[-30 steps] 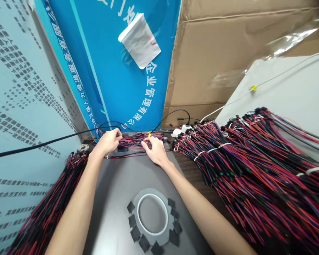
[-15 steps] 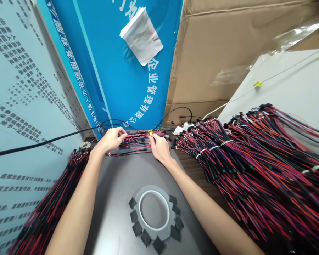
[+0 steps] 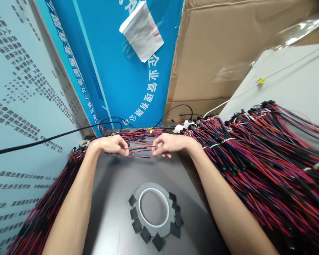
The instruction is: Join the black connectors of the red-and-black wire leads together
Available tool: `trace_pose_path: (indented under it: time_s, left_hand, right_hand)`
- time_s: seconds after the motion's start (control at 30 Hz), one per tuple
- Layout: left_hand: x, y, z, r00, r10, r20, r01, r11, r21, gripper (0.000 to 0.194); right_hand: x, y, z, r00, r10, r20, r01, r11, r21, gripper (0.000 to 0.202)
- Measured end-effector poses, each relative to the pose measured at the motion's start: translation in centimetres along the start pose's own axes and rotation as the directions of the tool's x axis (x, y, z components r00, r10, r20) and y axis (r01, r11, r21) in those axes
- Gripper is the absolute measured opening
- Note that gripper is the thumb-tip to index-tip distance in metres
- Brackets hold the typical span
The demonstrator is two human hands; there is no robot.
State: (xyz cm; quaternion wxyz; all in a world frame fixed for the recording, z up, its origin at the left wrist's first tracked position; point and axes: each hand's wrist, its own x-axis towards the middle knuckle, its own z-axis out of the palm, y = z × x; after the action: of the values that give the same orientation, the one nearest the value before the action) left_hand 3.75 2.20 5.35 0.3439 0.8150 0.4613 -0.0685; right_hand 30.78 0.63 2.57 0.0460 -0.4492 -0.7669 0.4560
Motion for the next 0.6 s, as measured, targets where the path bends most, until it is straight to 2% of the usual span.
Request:
trace_pose_path:
  time_s: [0.17,0.27,0.47,0.6]
  left_hand:
    - [0.9,0.4,1.1,0.982,-0.107,0.155,0.114,0.993,-0.035,0.023]
    - [1.5,0.2,1.7,0.967,-0.128,0.220,0.148,0.986,-0.075,0.024]
    - [2.0,-0.4,2.0,0.969,-0.120,0.215,0.152,0.979,-0.139,0.024]
    - [1.8,-0.2,1.8,0.983,-0.073,0.166,0.096,0.986,-0.135,0.024]
  right_hand:
    - [0.2,0.1,0.7,0.985,0.015,0.171,-0.021,0.999,0.029,0.052]
    - [0.8,0.4,1.1,0.974,-0.014,0.227,0.001,0.998,0.058,0.052]
    - [1.3,1.0,1.5,0.973,-0.027,0.230,0.009,0.997,0.081,0.048]
    - [1.3,1.3,1.6,0.968,-0.028,0.249,0.000,0.994,0.113,0.044]
